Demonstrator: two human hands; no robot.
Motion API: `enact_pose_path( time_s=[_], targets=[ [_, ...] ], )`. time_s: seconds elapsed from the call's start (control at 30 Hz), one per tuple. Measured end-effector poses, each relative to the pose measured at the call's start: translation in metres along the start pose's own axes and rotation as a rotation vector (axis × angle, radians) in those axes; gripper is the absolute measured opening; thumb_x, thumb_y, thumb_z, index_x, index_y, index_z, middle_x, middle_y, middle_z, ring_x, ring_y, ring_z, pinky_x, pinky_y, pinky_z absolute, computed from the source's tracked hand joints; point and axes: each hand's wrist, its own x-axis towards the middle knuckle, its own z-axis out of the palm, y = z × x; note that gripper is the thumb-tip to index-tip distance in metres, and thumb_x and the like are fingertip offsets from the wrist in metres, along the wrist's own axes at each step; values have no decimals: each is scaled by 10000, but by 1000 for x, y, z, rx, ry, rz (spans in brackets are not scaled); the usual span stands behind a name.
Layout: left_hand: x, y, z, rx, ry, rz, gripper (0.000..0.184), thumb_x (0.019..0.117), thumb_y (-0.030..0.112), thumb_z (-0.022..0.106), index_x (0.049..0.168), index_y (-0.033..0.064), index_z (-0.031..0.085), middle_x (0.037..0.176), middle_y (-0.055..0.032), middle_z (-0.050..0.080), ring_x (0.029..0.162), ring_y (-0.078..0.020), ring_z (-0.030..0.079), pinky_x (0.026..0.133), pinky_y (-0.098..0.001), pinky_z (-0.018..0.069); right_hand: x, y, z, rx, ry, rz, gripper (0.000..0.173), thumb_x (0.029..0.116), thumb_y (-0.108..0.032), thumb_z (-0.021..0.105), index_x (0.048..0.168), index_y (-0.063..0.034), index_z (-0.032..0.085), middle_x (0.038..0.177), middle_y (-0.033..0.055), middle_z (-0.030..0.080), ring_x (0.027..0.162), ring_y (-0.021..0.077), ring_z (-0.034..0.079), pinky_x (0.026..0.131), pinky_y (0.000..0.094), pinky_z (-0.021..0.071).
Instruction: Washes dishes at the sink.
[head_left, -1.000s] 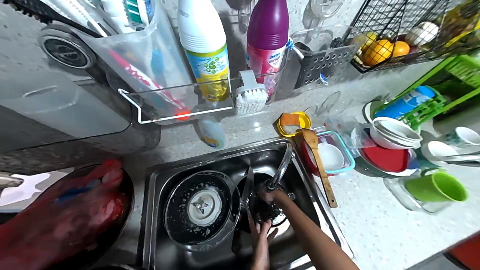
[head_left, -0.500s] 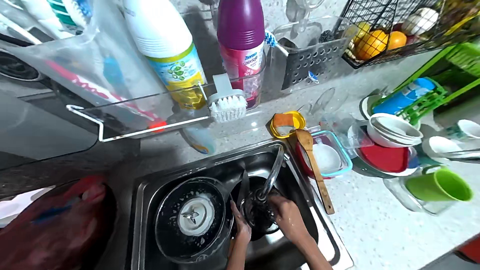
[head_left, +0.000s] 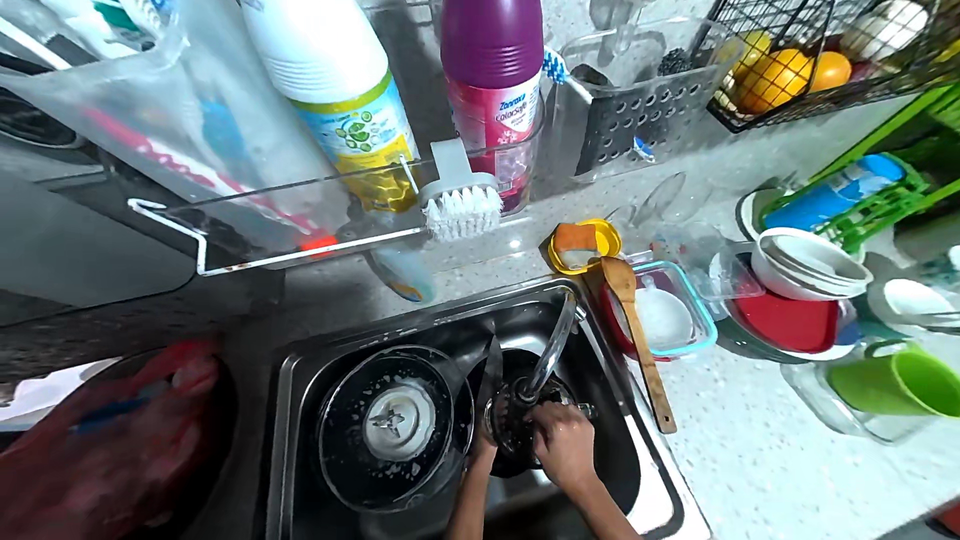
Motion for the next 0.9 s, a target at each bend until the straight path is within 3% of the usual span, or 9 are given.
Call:
enact_pose_path(
  time_s=[0.1, 0.17, 0.27, 0.37, 0.43, 0.5, 0.6, 0.73, 0.9],
  targets=[
    [77, -50, -58, 697, -33, 284, 398, 1121, 120, 286, 1325, -162, 479, 1151, -254, 601, 898, -159, 579, 780, -255, 490, -1, 2, 4, 4, 44, -18, 219, 805, -143, 558, 754, -110, 769, 713, 44, 719, 670, 223, 712, 601, 416, 550],
    [81, -51, -55, 832, 119, 130, 407, 1128, 174, 321, 1408, -73, 483, 1332, -219, 578, 1110, -210, 589, 955, -325, 491, -1, 4, 6, 9, 65, -31, 238, 818, -159, 541, 742, -119, 763, 700, 34, 713, 659, 214, 704, 597, 407, 544],
    [65, -71, -54, 764, 252, 101, 465, 1117, 116, 346, 1554, -41, 317, 1590, -236, 367, 1476, -300, 358, 1223, -415, 272, -3, 7, 6, 22, 81, -62, 267, 830, -179, 514, 726, -132, 755, 673, 23, 703, 629, 202, 691, 587, 399, 526],
    [55, -66, -67, 911, 70, 264, 459, 1099, 103, 430, 1515, -79, 361, 1534, -254, 438, 1410, -262, 454, 1135, -302, 388, -3, 9, 5, 28, 88, -78, 291, 843, -200, 498, 708, -137, 748, 659, 19, 705, 602, 195, 685, 568, 399, 513],
    [40, -59, -76, 877, -205, 726, 430, 1041, 29, 504, 1331, -278, 421, 1300, -476, 496, 1214, -422, 582, 974, -263, 509, -3, 8, 6, 40, 89, -77, 300, 845, -207, 489, 698, -134, 740, 652, 21, 703, 586, 191, 675, 558, 399, 499],
    [-41, 10, 24, 908, 113, 81, 433, 1081, -12, 377, 1508, -84, 375, 1567, -208, 421, 1420, -219, 431, 1171, -298, 311, -2, 6, 6, 41, 87, -69, 307, 840, -208, 482, 699, -124, 742, 654, 31, 707, 583, 196, 679, 554, 406, 495],
    [-52, 16, 46, 821, 160, 196, 383, 1098, 22, 337, 1424, -154, 431, 1439, -293, 503, 1294, -270, 510, 1117, -306, 360, -3, 7, 6, 28, 81, -64, 306, 836, -203, 481, 710, -123, 748, 671, 33, 720, 599, 203, 690, 565, 414, 506],
    [-45, 22, 45, 860, 171, 30, 425, 1122, 69, 255, 1494, -92, 383, 1524, -242, 443, 1378, -254, 451, 1158, -340, 311, -2, 6, 5, 21, 80, -69, 305, 834, -198, 481, 712, -124, 750, 672, 33, 722, 595, 204, 690, 558, 415, 502],
    [24, -50, -28, 616, 149, 94, 453, 1133, 123, 278, 1540, -75, 286, 1548, -274, 391, 1394, -329, 443, 1122, -435, 402, -3, 5, 0, 18, 20, -52, 254, 811, -170, 527, 742, -109, 764, 706, 53, 737, 636, 231, 715, 589, 456, 533]
  ],
)
